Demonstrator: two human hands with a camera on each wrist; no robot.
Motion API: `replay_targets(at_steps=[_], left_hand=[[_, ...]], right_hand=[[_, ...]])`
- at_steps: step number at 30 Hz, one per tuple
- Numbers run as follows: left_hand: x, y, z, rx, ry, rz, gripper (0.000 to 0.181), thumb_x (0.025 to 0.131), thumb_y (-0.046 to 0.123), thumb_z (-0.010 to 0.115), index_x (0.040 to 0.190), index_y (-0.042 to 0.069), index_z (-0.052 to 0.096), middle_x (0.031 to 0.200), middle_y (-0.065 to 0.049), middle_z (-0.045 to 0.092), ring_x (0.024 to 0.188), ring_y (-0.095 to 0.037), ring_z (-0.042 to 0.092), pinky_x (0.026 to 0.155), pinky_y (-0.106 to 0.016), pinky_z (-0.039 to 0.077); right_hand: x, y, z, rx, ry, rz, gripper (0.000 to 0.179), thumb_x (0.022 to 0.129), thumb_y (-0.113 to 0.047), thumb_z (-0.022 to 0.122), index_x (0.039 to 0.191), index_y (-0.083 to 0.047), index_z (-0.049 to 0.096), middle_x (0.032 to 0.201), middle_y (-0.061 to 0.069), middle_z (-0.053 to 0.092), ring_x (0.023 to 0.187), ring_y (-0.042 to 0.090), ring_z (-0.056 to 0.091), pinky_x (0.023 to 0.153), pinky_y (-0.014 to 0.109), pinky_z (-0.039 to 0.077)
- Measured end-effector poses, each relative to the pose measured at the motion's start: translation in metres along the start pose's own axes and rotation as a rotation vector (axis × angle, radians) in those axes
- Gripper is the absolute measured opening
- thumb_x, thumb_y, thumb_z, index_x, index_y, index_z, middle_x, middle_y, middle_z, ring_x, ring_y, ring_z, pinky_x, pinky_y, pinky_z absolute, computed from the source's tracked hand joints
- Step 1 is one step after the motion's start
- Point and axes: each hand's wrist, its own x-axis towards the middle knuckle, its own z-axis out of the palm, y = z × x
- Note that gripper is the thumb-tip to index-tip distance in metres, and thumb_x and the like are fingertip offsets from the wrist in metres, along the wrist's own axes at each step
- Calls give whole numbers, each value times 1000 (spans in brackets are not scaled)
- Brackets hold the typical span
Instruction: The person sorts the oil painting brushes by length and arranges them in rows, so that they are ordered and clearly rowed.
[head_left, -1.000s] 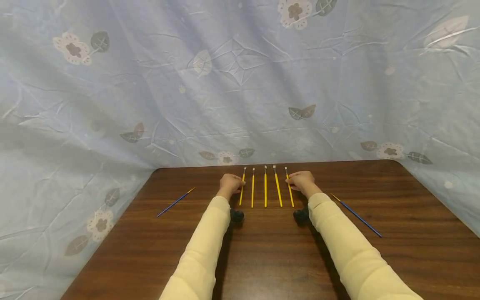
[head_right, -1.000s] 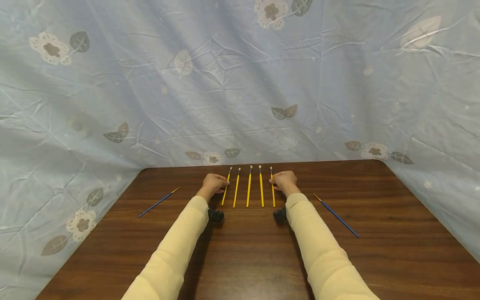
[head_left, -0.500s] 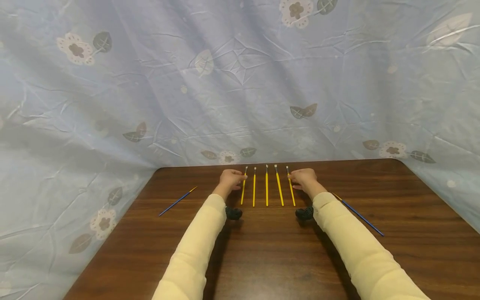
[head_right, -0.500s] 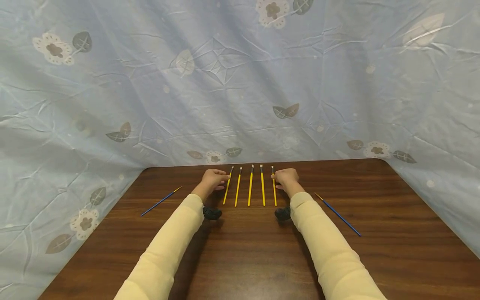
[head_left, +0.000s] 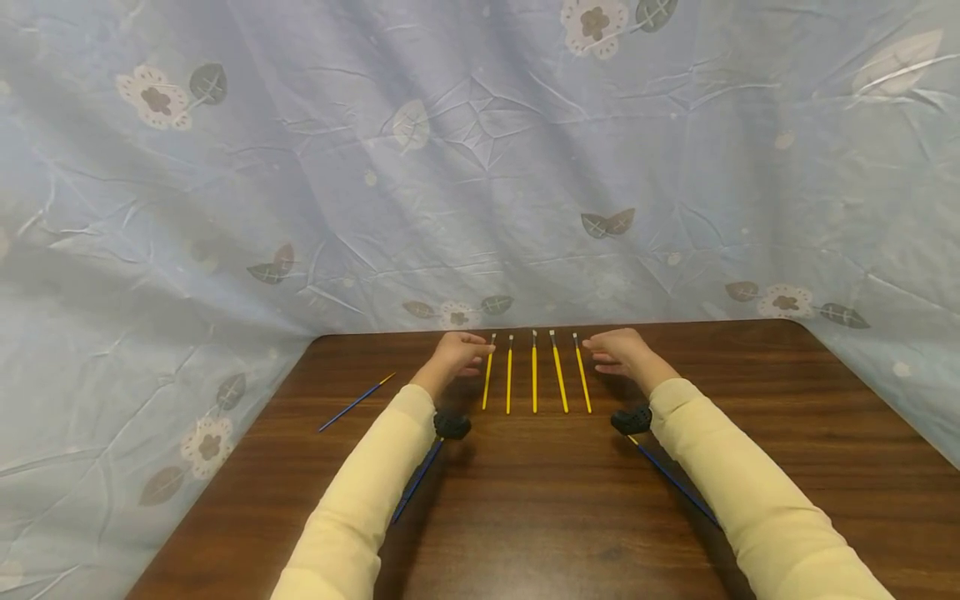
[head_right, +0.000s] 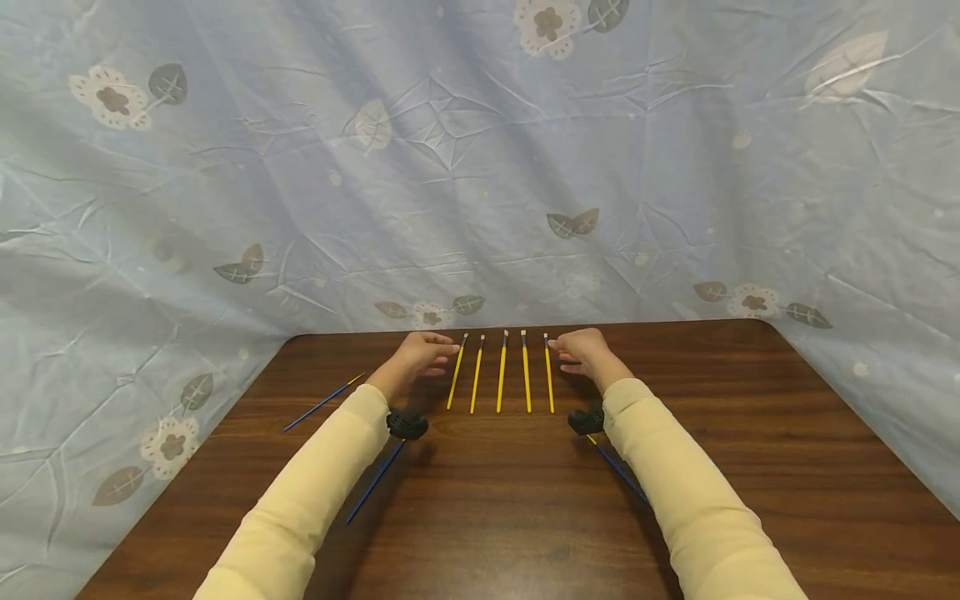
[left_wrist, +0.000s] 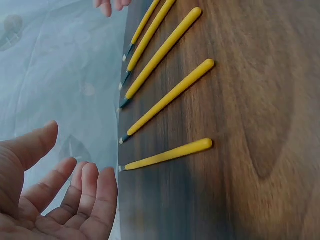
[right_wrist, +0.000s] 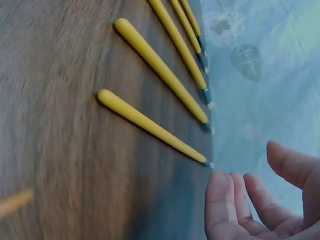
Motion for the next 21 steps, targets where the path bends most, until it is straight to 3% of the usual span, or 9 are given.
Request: replay_targets(at_steps=[10,13,16,21], left_hand=[[-16,-9,-26,69,-90,26,41,91,15,70,126,-3,60,127,-19,59,114,-36,59,82,-37,57],[-25,-14,-38,122,-130,37,41,92,16,69,128,-2,59,128,-19,59,115,-38,58,82,-37,57],[-36,-21,-49,148,-173,44,42,93,17,67,129,-2,58,127,-19,59,116,-39,56,84,-40,56],[-58,-30,-65,141,-215,70,42,94,17,66,130,-4,56,127,-19,59,117,-40,55,86,-41,55]], right_hand=[[-20,-10,-14,-75,-133,-45,54,100,-17,57,144,8,37,149,23,35,133,37,39,101,43,45],[-30,-9,-18,-99,-158,-59,55,99,-18,58,143,7,37,147,24,36,121,31,52,100,44,46],[-41,-6,-22,-120,-176,-84,56,98,-20,60,143,7,38,145,25,38,118,30,54,100,45,46],[-62,6,-26,-184,-196,-147,57,98,-20,61,141,9,39,141,27,43,128,42,43,97,44,48]])
